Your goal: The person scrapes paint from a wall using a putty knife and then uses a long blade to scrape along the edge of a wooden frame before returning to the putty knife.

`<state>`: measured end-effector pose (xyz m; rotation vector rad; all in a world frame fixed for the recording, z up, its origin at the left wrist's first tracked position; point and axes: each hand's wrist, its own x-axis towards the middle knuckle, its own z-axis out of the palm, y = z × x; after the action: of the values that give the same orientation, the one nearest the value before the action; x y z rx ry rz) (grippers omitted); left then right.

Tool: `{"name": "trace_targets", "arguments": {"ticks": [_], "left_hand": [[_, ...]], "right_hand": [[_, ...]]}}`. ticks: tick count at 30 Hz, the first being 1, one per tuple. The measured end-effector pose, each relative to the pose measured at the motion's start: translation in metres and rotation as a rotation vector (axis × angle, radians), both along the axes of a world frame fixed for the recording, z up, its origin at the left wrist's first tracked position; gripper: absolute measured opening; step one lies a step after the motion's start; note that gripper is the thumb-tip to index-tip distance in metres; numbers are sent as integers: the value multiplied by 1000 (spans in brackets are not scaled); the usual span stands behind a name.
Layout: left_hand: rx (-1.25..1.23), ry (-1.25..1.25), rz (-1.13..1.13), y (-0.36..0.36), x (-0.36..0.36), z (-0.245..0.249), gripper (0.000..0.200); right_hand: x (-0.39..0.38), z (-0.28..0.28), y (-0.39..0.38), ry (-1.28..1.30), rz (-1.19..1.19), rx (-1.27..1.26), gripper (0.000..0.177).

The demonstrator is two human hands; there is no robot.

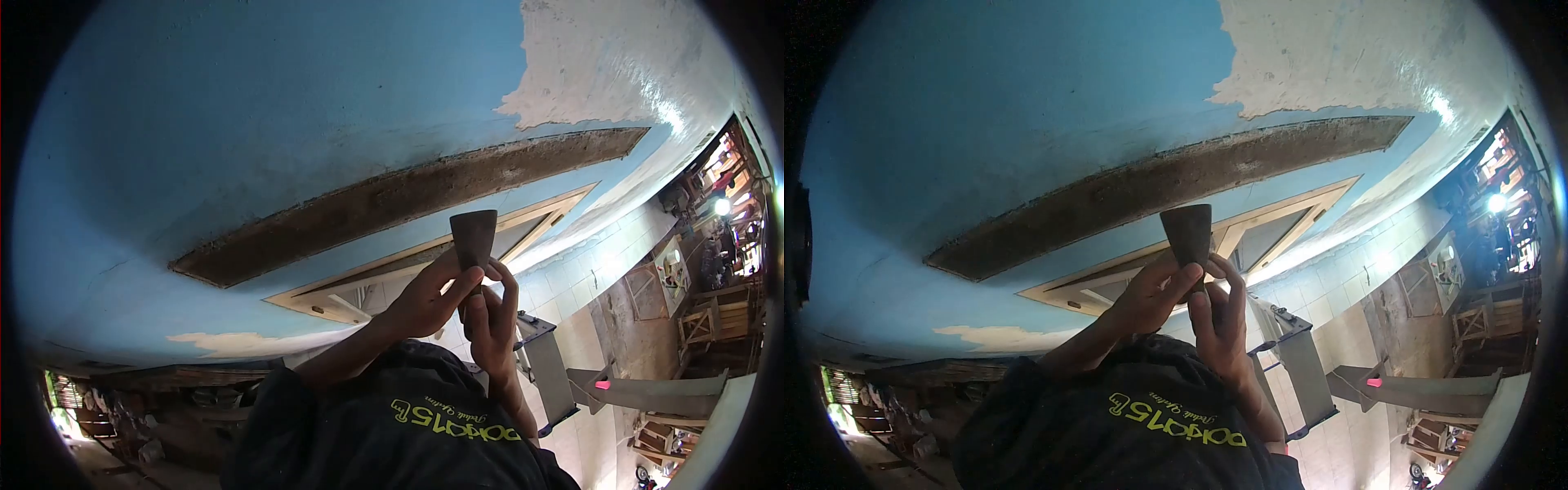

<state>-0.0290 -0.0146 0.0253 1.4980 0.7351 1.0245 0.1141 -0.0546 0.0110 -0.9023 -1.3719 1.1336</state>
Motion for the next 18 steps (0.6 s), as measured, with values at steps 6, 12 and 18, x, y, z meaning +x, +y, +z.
{"name": "trace_targets", "arguments": {"ticks": [6, 12, 18], "left_hand": [[145, 127, 124, -4, -31, 5, 22], [587, 283, 647, -18, -90, 18, 18], [1117, 659, 1122, -45, -142, 68, 27]], "right_hand": [[14, -6, 11, 28, 22, 1, 38], [43, 10, 31, -114, -128, 24, 41], [67, 49, 60, -175, -289, 124, 38]]}}
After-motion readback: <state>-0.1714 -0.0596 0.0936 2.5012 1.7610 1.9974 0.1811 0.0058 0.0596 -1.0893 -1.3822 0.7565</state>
